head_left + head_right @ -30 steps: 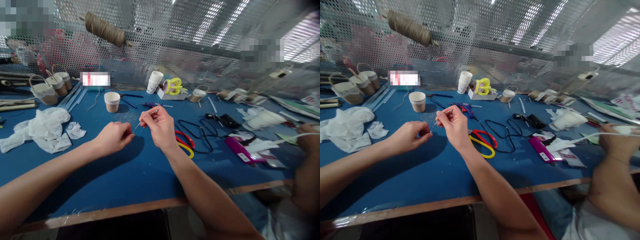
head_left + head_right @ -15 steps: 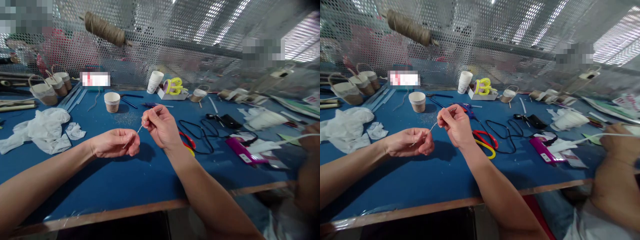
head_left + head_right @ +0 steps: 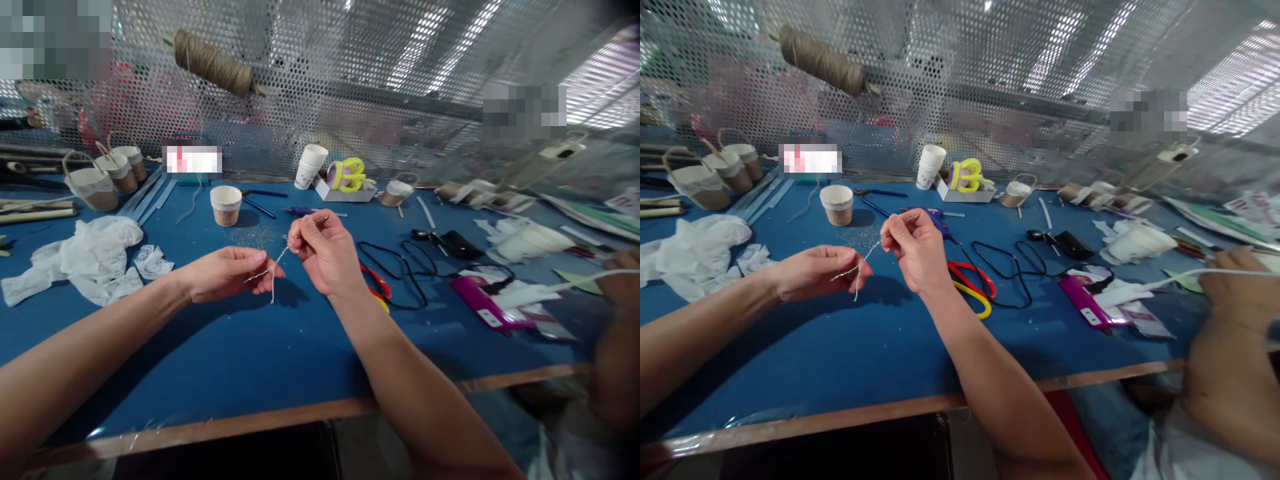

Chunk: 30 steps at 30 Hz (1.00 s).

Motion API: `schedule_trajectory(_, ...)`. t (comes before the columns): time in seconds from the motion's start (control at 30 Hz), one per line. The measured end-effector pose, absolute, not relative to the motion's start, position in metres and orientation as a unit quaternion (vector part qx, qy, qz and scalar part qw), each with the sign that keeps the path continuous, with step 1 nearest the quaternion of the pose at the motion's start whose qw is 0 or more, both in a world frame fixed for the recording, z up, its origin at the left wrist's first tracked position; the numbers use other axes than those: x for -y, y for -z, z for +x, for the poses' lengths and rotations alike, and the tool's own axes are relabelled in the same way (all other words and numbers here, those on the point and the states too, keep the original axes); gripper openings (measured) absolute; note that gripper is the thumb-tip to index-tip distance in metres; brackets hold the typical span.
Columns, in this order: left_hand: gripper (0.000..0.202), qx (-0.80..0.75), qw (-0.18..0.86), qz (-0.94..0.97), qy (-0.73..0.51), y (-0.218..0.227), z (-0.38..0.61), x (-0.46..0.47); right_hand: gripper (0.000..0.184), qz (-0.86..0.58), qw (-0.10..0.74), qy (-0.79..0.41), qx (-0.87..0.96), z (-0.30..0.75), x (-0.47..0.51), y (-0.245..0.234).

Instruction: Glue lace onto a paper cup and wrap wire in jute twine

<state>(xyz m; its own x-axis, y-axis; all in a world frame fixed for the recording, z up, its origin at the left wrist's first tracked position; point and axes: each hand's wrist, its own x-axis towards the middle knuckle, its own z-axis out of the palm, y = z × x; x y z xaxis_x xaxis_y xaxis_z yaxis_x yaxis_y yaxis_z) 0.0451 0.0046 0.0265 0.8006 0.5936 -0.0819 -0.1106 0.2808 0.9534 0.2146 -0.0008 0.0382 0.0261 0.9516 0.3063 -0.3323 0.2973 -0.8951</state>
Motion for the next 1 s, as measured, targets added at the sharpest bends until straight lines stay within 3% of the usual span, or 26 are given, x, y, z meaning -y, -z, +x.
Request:
schedule_trajectory(0.17, 0.027, -0.09, 0.886, 0.417, -0.18, -0.014, 0.049, 0.004, 0.032, -0.292, 0.621, -0.545, 0.482, 0.215, 0.003, -0.04)
schedule_trajectory(0.4, 0.03, -0.113, 0.842, 0.485, -0.208, -0.018, 0.054, 0.011, 0.03, -0.293, 0.618, -0.525, 0.506, 0.214, 0.005, -0.042)
schedule_trajectory(0.47, 0.029, -0.207, 0.727, 0.618, -0.218, -0.021, 0.054, 0.009, 0.026, -0.324, 0.625, -0.47, 0.532, 0.213, 0.006, -0.041)
schedule_trajectory(0.57, 0.019, -0.381, 0.395, 0.8, -0.244, -0.026, 0.053, 0.005, 0.022, -0.394, 0.62, -0.358, 0.576, 0.21, 0.005, -0.036)
schedule_trajectory(0.63, 0.015, -0.433, 0.267, 0.824, -0.249, -0.028, 0.052, 0.002, 0.021, -0.418, 0.615, -0.325, 0.584, 0.209, 0.003, -0.033)
schedule_trajectory(0.7, 0.018, -0.414, 0.357, 0.803, -0.235, -0.028, 0.05, -0.002, 0.021, -0.406, 0.627, -0.348, 0.566, 0.21, 0.001, -0.031)
schedule_trajectory(0.83, 0.032, -0.244, 0.753, 0.572, -0.213, -0.023, 0.043, -0.009, 0.025, -0.346, 0.648, -0.45, 0.508, 0.214, -0.003, -0.032)
schedule_trajectory(0.9, 0.032, -0.179, 0.843, 0.471, -0.188, -0.019, 0.042, -0.009, 0.027, -0.327, 0.644, -0.482, 0.497, 0.216, -0.003, -0.034)
schedule_trajectory(1.0, 0.027, -0.122, 0.883, 0.416, -0.18, -0.014, 0.046, -0.002, 0.028, -0.305, 0.639, -0.506, 0.493, 0.217, -0.001, -0.037)
